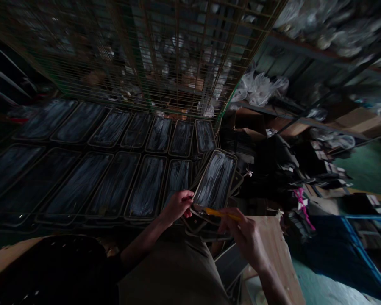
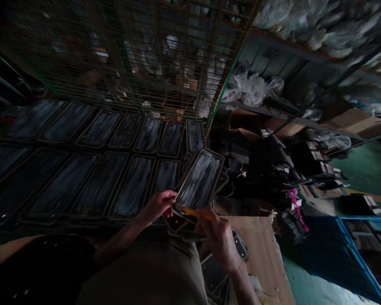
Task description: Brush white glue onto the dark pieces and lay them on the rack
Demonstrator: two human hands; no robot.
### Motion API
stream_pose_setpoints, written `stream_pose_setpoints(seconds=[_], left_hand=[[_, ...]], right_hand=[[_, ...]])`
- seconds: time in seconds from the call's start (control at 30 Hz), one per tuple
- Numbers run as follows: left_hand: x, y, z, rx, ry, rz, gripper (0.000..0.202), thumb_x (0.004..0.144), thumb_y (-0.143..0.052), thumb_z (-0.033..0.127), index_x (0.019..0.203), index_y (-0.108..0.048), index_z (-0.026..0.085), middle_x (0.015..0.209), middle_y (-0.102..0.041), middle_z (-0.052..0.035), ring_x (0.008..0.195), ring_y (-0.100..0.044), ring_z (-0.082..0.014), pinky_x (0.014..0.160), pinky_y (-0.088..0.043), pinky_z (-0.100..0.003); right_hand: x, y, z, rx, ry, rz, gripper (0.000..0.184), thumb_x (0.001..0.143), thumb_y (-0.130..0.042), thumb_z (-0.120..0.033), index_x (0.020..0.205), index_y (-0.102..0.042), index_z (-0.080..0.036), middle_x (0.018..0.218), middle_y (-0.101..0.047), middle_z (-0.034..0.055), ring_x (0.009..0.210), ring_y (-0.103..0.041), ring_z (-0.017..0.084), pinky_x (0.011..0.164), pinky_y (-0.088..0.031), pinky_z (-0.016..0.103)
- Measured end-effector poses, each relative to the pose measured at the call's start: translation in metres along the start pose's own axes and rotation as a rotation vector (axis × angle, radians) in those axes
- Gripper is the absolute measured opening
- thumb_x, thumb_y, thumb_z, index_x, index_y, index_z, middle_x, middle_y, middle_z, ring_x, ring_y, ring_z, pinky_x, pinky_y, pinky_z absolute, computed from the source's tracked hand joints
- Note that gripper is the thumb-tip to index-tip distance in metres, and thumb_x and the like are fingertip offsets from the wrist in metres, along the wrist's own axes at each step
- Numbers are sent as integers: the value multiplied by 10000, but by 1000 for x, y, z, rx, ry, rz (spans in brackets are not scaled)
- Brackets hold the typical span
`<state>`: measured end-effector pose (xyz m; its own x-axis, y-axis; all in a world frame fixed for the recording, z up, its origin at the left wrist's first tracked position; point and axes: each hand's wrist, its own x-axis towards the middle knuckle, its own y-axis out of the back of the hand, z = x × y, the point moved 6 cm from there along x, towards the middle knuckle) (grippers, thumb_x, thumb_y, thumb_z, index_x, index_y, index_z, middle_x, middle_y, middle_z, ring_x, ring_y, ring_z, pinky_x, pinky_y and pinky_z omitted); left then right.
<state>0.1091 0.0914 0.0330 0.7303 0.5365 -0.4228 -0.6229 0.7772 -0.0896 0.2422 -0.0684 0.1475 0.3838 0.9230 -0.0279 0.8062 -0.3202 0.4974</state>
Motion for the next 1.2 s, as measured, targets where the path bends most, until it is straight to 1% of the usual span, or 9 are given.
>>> stream_pose_setpoints(seconds=[0.17,0.3,0.37,0.53,0.63,0.8,0.93,1.1,1.2], left_hand=[[2,-1,-2,42,26,-25,294,795,-534,229,1065,-562,116,593,-616,42,404,-588,-104,392,-442,-183],[3,0,-1,44,58,-19,284,777,-540,229,1041,-566,128,604,-618,47,392,-581,-98,383,-429,-179],[2,0,2,38,57,-43,278,767,-545,233,1024,-571,131,598,-618,48,397,-584,-98,389,-430,-177],[1,0,8,-21,6,-135,323,756,-595,306,1029,-559,139,622,-631,40,409,-597,-105,402,-436,-181],[3,-1,7,-42,3,-163,343,745,-625,326,1030,-543,154,669,-651,28,430,-617,-123,411,-456,-203],[7,-3,4,-38,57,-159,307,710,-647,278,978,-544,169,651,-644,44,420,-616,-124,397,-448,-196],[11,-3,-1,-51,108,-175,324,700,-623,243,996,-531,148,668,-658,28,413,-604,-115,406,-457,-201],[13,-4,-1,-109,150,-204,395,640,-658,225,995,-514,131,677,-632,25,420,-589,-120,409,-461,-225],[8,-7,12,-274,183,-259,341,637,-672,212,946,-557,124,684,-616,9,460,-564,-97,441,-442,-210]], right_hand=[[30,15,12,-5,-24,250,254,994,-458,-382,1109,-588,-197,682,-625,-21,593,-597,113,611,-492,206],[27,0,12,53,-41,164,263,995,-444,-398,1103,-589,-207,659,-623,-25,586,-607,119,612,-511,210],[27,1,17,68,-63,181,268,991,-450,-412,1088,-587,-203,642,-617,-25,566,-599,122,581,-507,208],[49,44,34,-4,-40,527,305,974,-478,-446,1096,-589,-190,672,-626,-17,577,-606,130,577,-503,222],[70,59,37,-58,-15,645,326,973,-469,-452,1107,-593,-181,707,-635,-9,612,-635,138,604,-517,232],[97,51,40,-138,12,585,338,976,-451,-439,1100,-592,-158,711,-648,4,609,-643,142,607,-518,237],[78,45,34,-214,-45,584,331,978,-460,-437,1096,-602,-162,682,-653,-5,600,-643,139,614,-518,232],[33,46,13,-237,-58,814,359,984,-468,-434,1186,-595,-165,761,-695,23,656,-678,148,629,-540,237],[20,35,18,-223,-73,903,410,995,-433,-437,1262,-573,-160,842,-717,60,695,-698,167,616,-545,244]])
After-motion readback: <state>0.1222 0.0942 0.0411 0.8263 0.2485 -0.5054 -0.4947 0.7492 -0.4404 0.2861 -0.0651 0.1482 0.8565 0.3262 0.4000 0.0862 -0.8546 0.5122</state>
